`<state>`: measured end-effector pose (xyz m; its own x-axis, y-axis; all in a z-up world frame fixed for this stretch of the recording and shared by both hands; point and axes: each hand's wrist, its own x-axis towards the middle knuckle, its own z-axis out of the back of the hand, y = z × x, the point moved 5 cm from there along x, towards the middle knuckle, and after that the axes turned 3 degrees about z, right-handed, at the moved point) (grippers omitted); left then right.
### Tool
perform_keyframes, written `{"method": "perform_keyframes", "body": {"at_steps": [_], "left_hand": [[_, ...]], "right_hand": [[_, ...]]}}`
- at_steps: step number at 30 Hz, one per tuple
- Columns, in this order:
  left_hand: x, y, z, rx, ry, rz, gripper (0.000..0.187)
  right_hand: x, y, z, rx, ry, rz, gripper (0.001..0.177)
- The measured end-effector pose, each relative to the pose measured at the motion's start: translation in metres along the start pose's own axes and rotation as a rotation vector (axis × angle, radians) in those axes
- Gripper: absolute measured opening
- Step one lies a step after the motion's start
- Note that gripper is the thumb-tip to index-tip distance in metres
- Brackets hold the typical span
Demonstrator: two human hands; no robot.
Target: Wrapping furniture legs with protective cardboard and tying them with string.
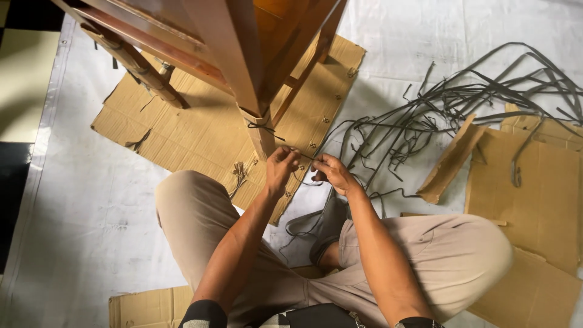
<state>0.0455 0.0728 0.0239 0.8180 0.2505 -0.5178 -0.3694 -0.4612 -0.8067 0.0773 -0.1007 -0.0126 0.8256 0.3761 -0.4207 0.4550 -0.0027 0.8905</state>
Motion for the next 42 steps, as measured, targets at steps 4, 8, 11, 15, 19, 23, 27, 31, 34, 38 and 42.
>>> {"method": "perform_keyframes", "body": {"at_steps": [4,8,11,15,19,23,27,31,34,38,42], "left_hand": [[0.002,-0.018,0.02,-0.026,-0.053,-0.055,0.02],[0.003,-0.033,0.046,-0.101,-0.168,-0.176,0.017],[-0.001,-0.054,0.064,-0.208,-0.243,-0.242,0.021],[0.011,-0.072,0.086,-0.312,-0.304,-0.256,0.026],[0.029,-0.079,0.091,-0.177,-0.317,-0.235,0.026],[0.049,-0.075,0.086,-0.065,-0.217,-0.194,0.035],[0.052,-0.089,0.082,-0.072,-0.168,-0.201,0.036],[0.074,-0.07,0.093,-0.092,-0.195,-0.184,0.026],[0.079,-0.065,0.104,-0.191,-0.235,-0.159,0.021],[0.075,-0.062,0.106,-0.169,-0.226,-0.152,0.03],[0.091,-0.051,0.102,-0.076,-0.167,-0.156,0.05]], "right_hand": [[0.008,0.013,-0.011,0.065,-0.015,-0.094,0.014],[0.022,0.028,-0.011,0.101,-0.29,-0.044,0.013],[0.035,0.042,-0.018,0.104,-0.459,0.036,0.013],[0.044,0.084,-0.06,0.011,-0.457,0.163,0.022],[0.073,0.103,-0.094,-0.073,-0.296,0.255,0.021],[0.089,0.114,-0.108,-0.224,-0.117,0.252,0.009],[0.081,0.143,-0.116,-0.429,0.034,0.275,0.015],[0.089,0.139,-0.119,-0.374,0.068,0.198,0.022],[0.075,0.156,-0.135,-0.384,0.075,0.167,0.025],[0.078,0.14,-0.129,-0.276,0.018,0.113,0.007],[0.092,0.111,-0.111,-0.241,-0.027,0.129,0.01]]}}
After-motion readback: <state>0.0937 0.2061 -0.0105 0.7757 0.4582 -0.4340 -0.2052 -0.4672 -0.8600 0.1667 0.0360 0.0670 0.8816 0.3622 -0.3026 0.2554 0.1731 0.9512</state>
